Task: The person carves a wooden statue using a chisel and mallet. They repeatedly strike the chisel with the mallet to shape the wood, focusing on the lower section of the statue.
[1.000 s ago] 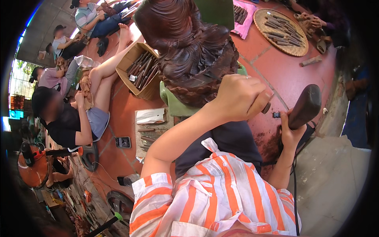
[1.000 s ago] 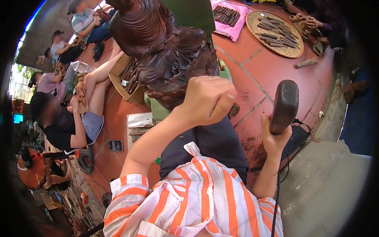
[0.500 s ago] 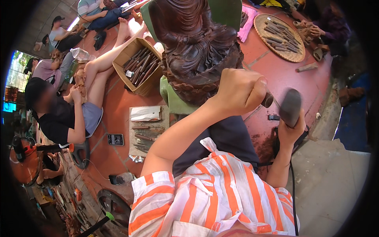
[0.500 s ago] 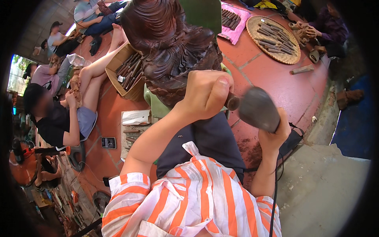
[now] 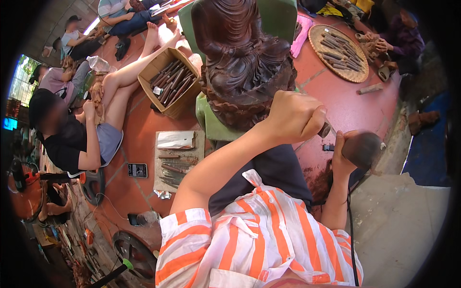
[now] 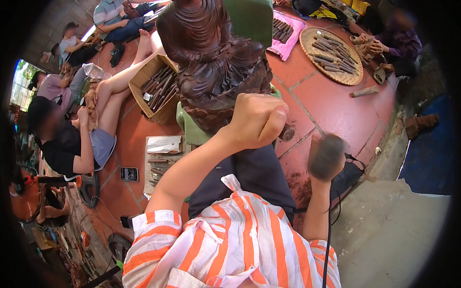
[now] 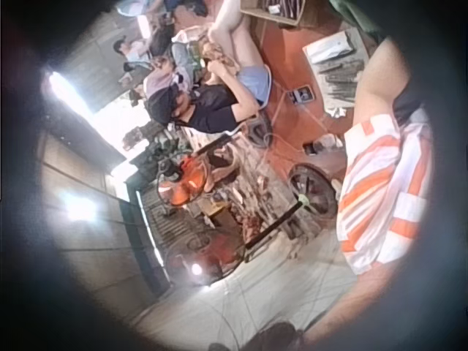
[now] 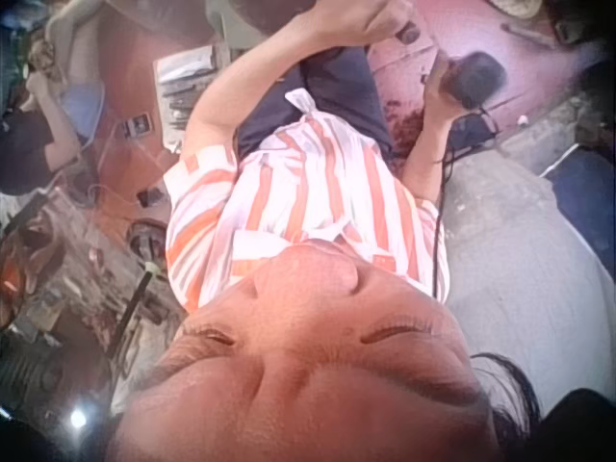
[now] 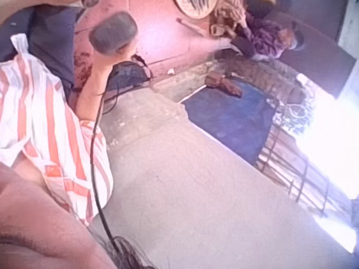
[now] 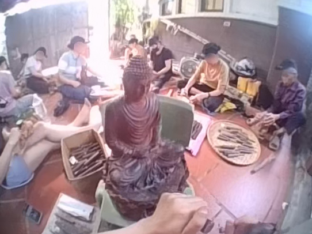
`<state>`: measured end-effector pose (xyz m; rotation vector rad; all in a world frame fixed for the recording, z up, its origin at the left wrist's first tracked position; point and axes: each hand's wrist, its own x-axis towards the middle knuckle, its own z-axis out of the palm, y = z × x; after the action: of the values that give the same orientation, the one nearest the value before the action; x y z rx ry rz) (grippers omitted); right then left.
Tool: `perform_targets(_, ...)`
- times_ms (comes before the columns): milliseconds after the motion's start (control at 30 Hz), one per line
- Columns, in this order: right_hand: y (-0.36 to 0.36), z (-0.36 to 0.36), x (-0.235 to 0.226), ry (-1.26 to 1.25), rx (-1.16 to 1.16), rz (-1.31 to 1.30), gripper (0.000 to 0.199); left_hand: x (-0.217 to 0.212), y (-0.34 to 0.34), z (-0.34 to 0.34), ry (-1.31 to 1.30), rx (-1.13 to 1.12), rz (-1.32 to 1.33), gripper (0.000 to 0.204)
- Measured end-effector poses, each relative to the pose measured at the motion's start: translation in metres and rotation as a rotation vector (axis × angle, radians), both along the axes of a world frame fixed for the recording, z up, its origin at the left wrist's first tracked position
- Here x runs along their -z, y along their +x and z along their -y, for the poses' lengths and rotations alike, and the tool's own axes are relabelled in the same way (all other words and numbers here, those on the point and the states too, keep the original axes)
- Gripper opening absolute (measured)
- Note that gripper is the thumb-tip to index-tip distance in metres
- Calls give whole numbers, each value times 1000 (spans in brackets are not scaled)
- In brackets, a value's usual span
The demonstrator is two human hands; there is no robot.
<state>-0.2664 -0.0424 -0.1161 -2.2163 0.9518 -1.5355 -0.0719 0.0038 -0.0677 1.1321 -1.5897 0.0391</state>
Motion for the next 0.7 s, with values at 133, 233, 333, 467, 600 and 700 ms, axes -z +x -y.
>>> perform_targets(133, 11, -4, -5, -27, -62, 24, 18, 3, 1, 1, -10, -28, -9, 31)
perform_targets(233, 5, -7, -2, 142, 72, -118, 15, 1, 2, -3, 61, 1, 23, 30)
perform_targets(333, 13, -6, -2, 37, -101, 85, 17, -2, 2, -4, 46, 0, 56, 30)
perform_targets(467, 12, -8, 3, 50, -72, 89, 16, 0, 2, -6, 51, 11, 69, 29)
perform_targets(600, 18, -5, -1, -73, -95, 20, 18, 5, 1, -2, -8, 1, 68, 28)
perform_targets(700, 14, -7, 3, -35, -63, -3, 13, 6, 5, -3, 29, 19, 77, 28)
